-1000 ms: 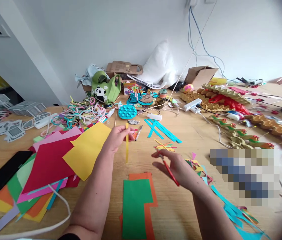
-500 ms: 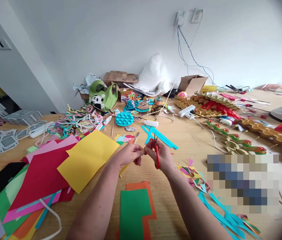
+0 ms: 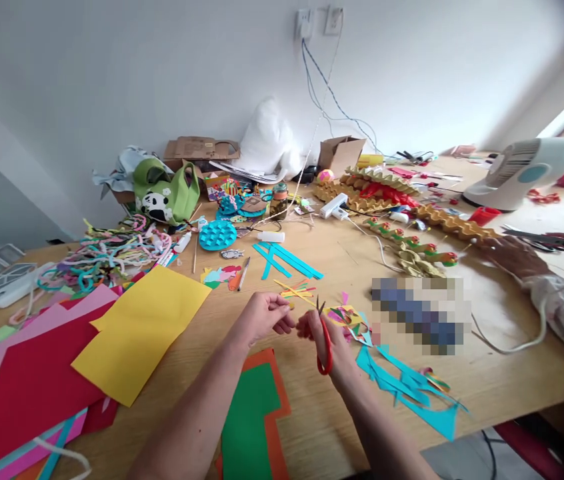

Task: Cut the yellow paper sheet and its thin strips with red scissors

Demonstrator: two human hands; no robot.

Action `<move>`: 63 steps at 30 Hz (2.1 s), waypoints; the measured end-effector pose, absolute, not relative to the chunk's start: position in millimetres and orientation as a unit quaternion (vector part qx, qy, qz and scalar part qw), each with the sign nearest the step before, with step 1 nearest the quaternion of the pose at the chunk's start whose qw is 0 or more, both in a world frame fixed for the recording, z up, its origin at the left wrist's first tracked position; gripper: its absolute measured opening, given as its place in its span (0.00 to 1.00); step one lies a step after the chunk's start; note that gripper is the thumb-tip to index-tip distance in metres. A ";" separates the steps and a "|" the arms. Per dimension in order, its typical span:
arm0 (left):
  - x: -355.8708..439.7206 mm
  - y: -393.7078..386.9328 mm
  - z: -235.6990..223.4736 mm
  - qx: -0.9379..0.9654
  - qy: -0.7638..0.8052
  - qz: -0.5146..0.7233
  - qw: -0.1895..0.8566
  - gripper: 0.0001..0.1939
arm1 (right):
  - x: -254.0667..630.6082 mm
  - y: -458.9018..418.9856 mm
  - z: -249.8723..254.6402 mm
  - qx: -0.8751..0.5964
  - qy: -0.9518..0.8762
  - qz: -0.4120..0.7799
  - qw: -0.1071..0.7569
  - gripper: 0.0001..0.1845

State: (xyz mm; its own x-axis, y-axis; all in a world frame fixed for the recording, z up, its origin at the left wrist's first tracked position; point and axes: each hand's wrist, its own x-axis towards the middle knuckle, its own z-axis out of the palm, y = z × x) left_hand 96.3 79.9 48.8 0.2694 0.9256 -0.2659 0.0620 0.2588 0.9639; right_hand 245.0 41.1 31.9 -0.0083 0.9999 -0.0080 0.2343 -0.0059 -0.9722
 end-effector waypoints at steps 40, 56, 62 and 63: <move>109.8 75.1 33.7 0.474 0.504 0.327 0.644 0.06 | 240.4 21.9 4.9 -0.607 -0.494 0.560 0.272 0.27; 113.0 74.0 36.5 0.458 0.507 0.323 0.655 0.05 | 240.1 19.1 6.2 -0.617 -0.477 0.569 0.261 0.27; 113.9 73.4 37.7 0.457 0.508 0.325 0.654 0.05 | 240.8 17.2 7.0 -0.613 -0.463 0.580 0.273 0.27; 113.9 73.5 37.0 0.456 0.506 0.324 0.656 0.05 | 241.0 16.6 8.1 -0.612 -0.460 0.581 0.276 0.27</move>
State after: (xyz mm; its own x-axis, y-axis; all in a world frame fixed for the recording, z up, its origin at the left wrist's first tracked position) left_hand 113.9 73.5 37.0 0.2774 0.8872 -0.3688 0.0364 0.3739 0.9268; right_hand 241.0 16.6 8.1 -0.0994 0.8840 -0.4568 0.2418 -0.4239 -0.8728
